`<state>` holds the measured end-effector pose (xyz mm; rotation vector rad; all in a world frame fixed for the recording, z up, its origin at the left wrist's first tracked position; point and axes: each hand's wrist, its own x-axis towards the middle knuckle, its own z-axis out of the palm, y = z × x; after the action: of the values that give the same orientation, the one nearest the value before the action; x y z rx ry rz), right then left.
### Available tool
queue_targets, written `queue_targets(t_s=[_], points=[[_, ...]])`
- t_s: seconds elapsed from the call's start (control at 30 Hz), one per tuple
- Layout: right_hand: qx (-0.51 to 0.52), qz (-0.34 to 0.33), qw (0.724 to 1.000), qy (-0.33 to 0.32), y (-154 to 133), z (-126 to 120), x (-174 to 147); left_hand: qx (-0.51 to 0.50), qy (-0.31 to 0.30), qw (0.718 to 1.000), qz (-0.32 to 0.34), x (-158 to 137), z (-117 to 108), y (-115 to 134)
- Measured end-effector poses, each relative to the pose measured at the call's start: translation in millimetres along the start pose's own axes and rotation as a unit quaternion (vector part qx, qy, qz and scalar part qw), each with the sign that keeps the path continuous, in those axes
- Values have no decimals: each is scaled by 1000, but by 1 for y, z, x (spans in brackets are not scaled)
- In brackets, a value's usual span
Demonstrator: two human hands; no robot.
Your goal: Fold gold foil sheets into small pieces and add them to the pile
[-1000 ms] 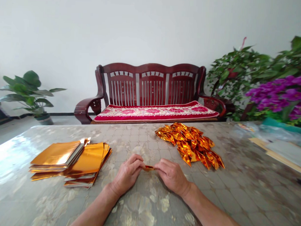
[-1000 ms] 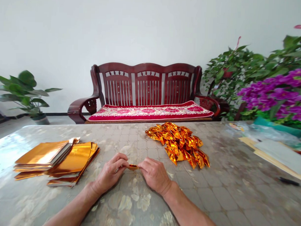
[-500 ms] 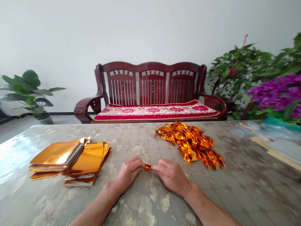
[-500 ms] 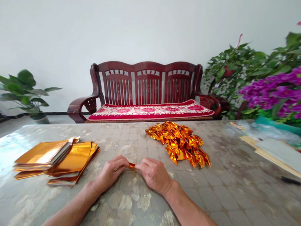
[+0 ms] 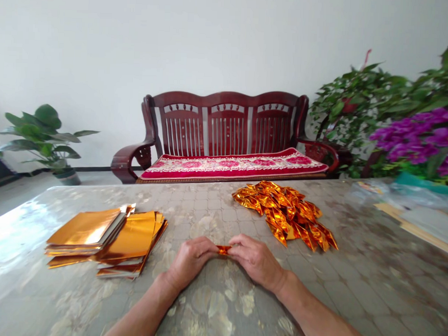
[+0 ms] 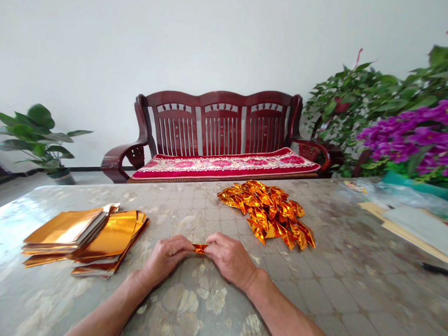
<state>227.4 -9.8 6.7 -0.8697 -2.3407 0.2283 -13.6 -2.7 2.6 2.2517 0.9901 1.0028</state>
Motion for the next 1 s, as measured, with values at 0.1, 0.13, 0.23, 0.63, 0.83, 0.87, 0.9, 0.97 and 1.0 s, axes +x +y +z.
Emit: queue_targets(t_s=[0.1, 0.13, 0.23, 0.63, 0.83, 0.87, 0.9, 0.97, 1.0], points=[[14, 11, 1000, 14, -1, 2, -1, 9, -1, 1000, 1, 0, 1, -1], [16, 14, 1000, 16, -1, 3, -1, 14, -1, 1000, 2, 0, 1, -1], [14, 20, 1000, 15, -3, 4, -1, 26, -1, 1000, 7, 0, 1, -2], [-51, 29, 997, -59, -9, -4, 1, 73, -29, 997, 12, 1, 0, 5], [-41, 46, 997, -54, -14, -3, 3, 74, -26, 997, 13, 2, 2, 6], [-31, 49, 997, -52, -14, -2, 3, 71, -25, 997, 13, 2, 2, 6], [-19, 51, 997, -50, -13, -2, 3, 66, -23, 997, 11, 1, 3, 5], [5, 53, 998, -44, -12, -2, 2, 55, -16, 998, 6, 1, 4, 5], [15, 53, 998, -40, -11, -2, 2, 49, -12, 999, 3, 1, 4, 4]])
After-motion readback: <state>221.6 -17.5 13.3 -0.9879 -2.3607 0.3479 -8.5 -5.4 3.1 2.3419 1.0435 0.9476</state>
